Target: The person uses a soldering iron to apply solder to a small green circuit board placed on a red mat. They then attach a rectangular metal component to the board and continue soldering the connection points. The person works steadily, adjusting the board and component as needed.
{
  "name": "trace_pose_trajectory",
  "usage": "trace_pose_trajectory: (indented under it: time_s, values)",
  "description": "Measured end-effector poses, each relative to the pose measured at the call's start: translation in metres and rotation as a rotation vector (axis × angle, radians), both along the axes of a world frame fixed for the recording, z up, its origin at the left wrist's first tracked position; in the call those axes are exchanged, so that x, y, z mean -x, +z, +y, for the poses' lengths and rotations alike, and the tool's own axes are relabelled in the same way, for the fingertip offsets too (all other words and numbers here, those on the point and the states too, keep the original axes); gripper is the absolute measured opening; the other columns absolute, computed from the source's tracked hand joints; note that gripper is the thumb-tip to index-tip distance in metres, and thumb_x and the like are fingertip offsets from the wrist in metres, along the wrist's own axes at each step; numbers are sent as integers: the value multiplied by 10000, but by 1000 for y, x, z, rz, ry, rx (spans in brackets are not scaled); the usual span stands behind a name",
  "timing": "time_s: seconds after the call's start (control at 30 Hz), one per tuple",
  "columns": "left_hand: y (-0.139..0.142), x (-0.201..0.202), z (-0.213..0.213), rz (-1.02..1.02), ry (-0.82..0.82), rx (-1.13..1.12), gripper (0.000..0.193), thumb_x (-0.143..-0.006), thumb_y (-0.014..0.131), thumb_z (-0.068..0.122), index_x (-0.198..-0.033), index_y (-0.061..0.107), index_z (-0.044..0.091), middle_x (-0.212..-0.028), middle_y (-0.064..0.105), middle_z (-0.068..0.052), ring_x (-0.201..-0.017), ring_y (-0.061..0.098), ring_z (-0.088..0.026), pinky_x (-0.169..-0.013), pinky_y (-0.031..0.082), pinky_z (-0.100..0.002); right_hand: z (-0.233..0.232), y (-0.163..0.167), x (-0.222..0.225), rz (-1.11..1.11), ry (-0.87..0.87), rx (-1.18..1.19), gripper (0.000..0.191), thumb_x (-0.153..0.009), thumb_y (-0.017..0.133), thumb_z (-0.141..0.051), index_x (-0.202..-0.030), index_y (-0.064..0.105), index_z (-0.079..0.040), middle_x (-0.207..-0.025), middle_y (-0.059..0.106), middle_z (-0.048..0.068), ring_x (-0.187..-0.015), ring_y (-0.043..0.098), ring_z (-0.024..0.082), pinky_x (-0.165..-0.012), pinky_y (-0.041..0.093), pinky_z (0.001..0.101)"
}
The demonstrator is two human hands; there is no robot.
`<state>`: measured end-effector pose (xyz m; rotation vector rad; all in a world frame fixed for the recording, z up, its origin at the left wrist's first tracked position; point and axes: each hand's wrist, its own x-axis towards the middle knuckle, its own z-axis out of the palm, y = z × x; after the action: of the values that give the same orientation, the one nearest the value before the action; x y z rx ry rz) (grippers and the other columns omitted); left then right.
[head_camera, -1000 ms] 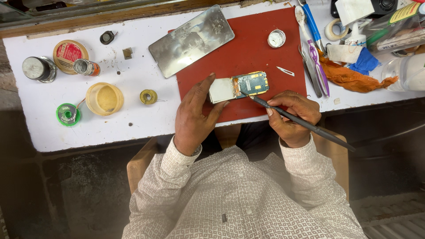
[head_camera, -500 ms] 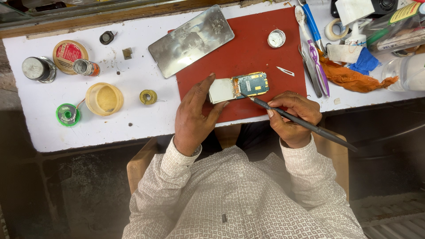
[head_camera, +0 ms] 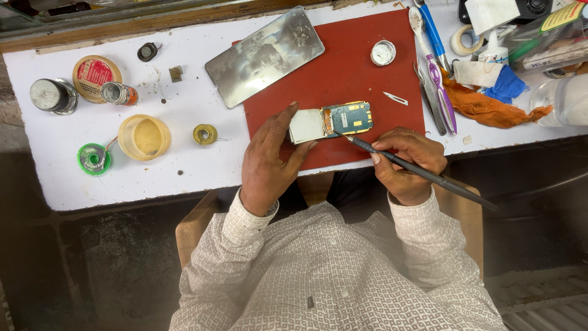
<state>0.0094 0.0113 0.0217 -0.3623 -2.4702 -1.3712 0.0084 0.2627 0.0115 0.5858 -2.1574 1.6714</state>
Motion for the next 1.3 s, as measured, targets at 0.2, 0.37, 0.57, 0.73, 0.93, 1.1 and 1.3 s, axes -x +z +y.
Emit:
trace_pose_trajectory:
  time_s: [0.2,0.37,0.57,0.73,0.93,1.1,1.3]
  values:
    - [1,0,-1,-24,-10,-15,640,-909,818,164,-1454,504,44,-1161,695,-143,-964,706,-255,-821,589,-354,0,-2,-1,62,-6,15,146,-904,768,17,-1021,686,43,-730,638,55,-633,665,136,-570,510,222]
    - [2,0,-1,-12,-7,-3,641,-911,819,167,-1456,504,44,-1157,693,-138,-960,700,-255,-826,583,-357,-1,1,-1,0,-40,-31,160,-828,771,19,-957,684,59,-773,691,134,-544,571,104,-508,408,203]
    - [3,-1,-1,-25,-9,-16,639,-908,817,165,-1454,509,44,-1159,691,-140,-961,701,-254,-827,586,-354,0,1,-1,-3,-11,-14,161,-835,764,1,-962,680,52,-816,709,151,-556,575,95,-452,388,171]
    - [3,0,-1,-10,-7,-15,641,-909,820,164,-1455,507,47,-1159,688,-139,-972,703,-255,-837,589,-353,2,-1,0,-11,0,-9,159,-829,760,-3,-952,674,51,-816,709,156,-564,599,111,-447,407,167]
    - [2,-1,-1,-19,-10,-10,648,-906,823,169,-1457,505,47,-1160,686,-136,-957,701,-244,-824,592,-349,0,-2,0,58,-18,-3,147,-862,754,13,-984,679,49,-728,646,88,-610,671,159,-549,507,222]
    - [1,0,-1,-12,-7,0,649,-908,824,173,-1459,504,48,-1157,685,-135,-965,701,-242,-825,593,-349,0,0,0,20,-7,-20,157,-826,752,18,-954,671,56,-755,673,126,-588,642,141,-513,476,204]
    - [2,0,-1,-24,-5,-5,645,-902,827,175,-1450,513,45,-1167,689,-137,-983,702,-260,-843,591,-363,0,-3,2,47,5,13,147,-861,750,-5,-961,658,51,-815,697,156,-670,678,178,-522,503,204]
